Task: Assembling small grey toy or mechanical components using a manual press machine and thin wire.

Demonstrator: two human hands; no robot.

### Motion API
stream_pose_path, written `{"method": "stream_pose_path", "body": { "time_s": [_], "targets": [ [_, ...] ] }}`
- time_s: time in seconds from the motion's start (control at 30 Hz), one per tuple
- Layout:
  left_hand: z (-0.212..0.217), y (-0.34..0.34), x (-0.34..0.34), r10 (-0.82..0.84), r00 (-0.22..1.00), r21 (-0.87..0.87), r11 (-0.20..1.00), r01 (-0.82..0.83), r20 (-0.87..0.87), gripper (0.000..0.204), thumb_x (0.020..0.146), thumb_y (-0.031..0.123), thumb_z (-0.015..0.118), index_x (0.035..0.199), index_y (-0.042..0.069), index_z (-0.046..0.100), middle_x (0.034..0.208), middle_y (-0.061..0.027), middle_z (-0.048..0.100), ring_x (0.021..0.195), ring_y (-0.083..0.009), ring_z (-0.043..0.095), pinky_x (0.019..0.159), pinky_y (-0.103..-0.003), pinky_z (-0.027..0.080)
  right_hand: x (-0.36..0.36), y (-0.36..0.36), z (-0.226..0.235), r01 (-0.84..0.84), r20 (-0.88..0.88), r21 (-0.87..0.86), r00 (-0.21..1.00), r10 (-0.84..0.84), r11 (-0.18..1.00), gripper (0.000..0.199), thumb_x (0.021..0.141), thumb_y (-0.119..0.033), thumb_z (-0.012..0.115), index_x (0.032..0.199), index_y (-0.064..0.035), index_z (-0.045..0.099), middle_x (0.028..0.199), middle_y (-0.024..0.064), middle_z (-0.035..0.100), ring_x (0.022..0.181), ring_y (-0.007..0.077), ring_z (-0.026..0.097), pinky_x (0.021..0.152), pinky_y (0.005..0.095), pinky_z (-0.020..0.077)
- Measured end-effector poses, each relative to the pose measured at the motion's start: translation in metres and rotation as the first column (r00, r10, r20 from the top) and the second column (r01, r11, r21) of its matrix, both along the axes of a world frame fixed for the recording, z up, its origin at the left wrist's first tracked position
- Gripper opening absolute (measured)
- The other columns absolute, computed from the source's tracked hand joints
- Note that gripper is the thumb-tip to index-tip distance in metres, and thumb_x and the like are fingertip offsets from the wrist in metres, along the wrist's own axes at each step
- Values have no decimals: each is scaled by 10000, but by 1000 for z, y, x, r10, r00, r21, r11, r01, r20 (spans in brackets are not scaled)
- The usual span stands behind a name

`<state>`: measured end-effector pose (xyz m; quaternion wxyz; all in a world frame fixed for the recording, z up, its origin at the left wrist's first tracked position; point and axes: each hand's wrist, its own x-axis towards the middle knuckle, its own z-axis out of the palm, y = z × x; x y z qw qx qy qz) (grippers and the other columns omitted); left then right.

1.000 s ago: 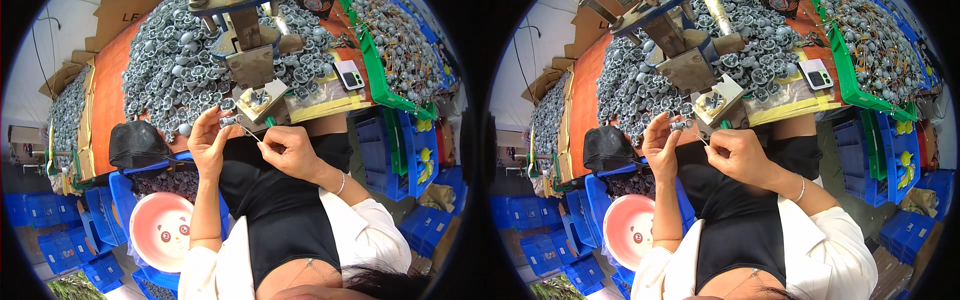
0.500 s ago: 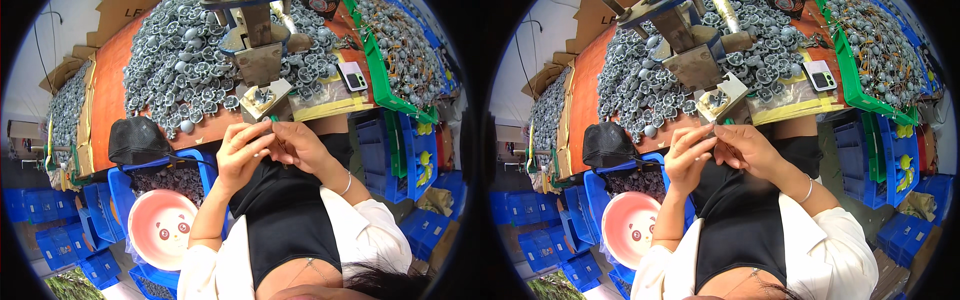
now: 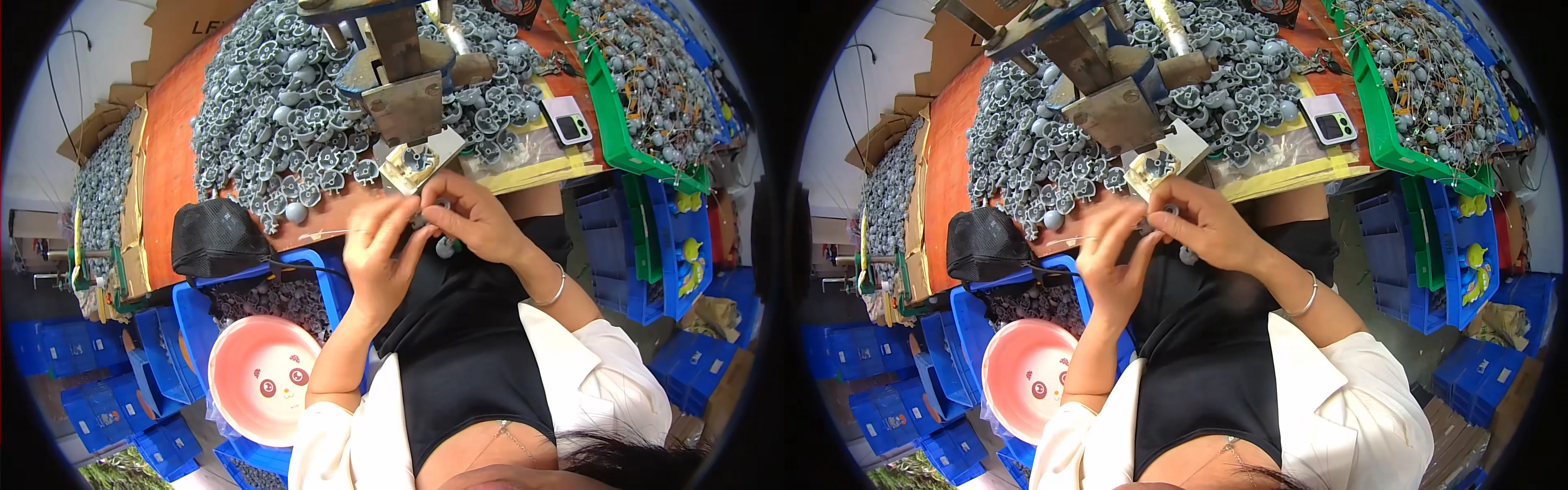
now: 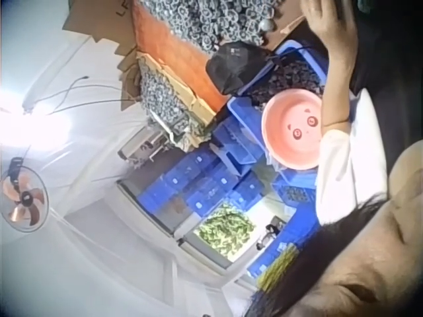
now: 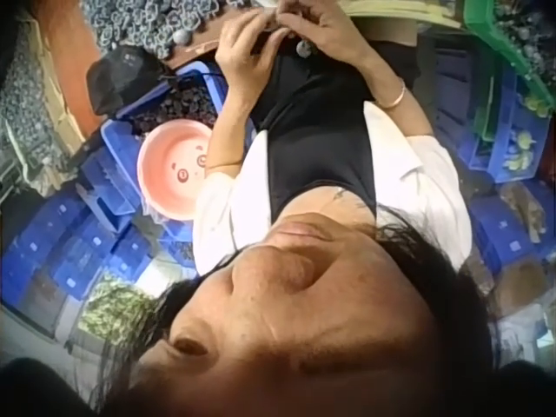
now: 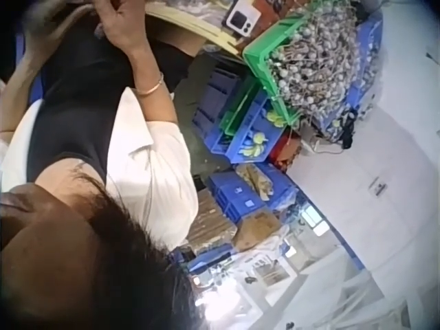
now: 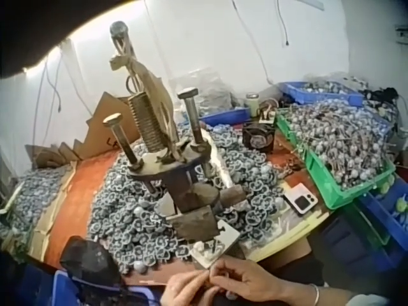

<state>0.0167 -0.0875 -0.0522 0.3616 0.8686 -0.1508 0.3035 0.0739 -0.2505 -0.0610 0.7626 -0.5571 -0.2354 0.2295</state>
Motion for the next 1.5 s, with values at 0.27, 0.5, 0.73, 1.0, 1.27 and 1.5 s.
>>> {"method": "stream_pose_path", "body": {
  "time_s": [0.27, 0.5, 0.73, 1.0, 1.27, 1.5],
  "targets": [
    [-17, 0, 21, 63, 956, -244, 960, -137, -287, 211, 807, 21, 686, 1013, -7, 651, 814, -61, 583, 548, -97, 458, 497, -234, 380, 10, 9, -13, 527, 452, -283, 810, -373, 801, 115, 887, -96, 621, 948, -18, 564, 711, 29, 625, 643, 70, 599, 596, 196, 466],
    [-18, 0, 53, 86, 937, -202, 966, -161, -339, 178, 786, 35, 712, 955, 4, 669, 791, -37, 553, 552, -82, 438, 505, -235, 369, 21, 16, -21, 749, 846, -265, 482, -226, 607, 107, 767, -133, 677, 765, -84, 583, 616, 17, 596, 574, 223, 576, 640, 344, 394],
    [-18, 7, 51, 57, 941, -248, 958, -145, -333, 211, 720, -10, 723, 923, 38, 694, 739, -28, 520, 572, -94, 412, 522, -237, 346, 28, -1, -9, 653, 861, -311, 501, -85, 691, 70, 786, -124, 660, 784, -73, 613, 671, 73, 607, 641, 231, 588, 655, 359, 424],
    [-13, 17, 63, 16, 946, -173, 982, -76, -325, 212, 684, -12, 739, 889, 30, 708, 707, -69, 514, 571, -153, 459, 542, -280, 380, 150, -19, 62, 440, 193, 47, 877, -441, 897, 225, 916, -130, 584, 1097, 2, 609, 999, 68, 652, 820, 115, 619, 749, 270, 499],
    [-17, 8, 61, 127, 957, -74, 986, -151, -262, 206, 678, 13, 739, 881, 19, 709, 685, -78, 539, 597, -169, 484, 553, -295, 384, 116, -6, 158, 364, 646, 309, 598, -474, 879, 269, 906, -203, 599, 1070, 10, 596, 887, 34, 646, 765, 134, 620, 682, 255, 478],
    [-7, 0, 57, 108, 932, -53, 990, -134, -345, 196, 738, 31, 714, 932, 15, 685, 770, -101, 558, 605, -205, 507, 574, -309, 414, -1, -49, 57, 337, 904, 250, 256, -343, 908, 343, 718, -257, 814, 719, -90, 514, 785, 36, 570, 815, 254, 598, 884, 487, 436]
  ]
}}
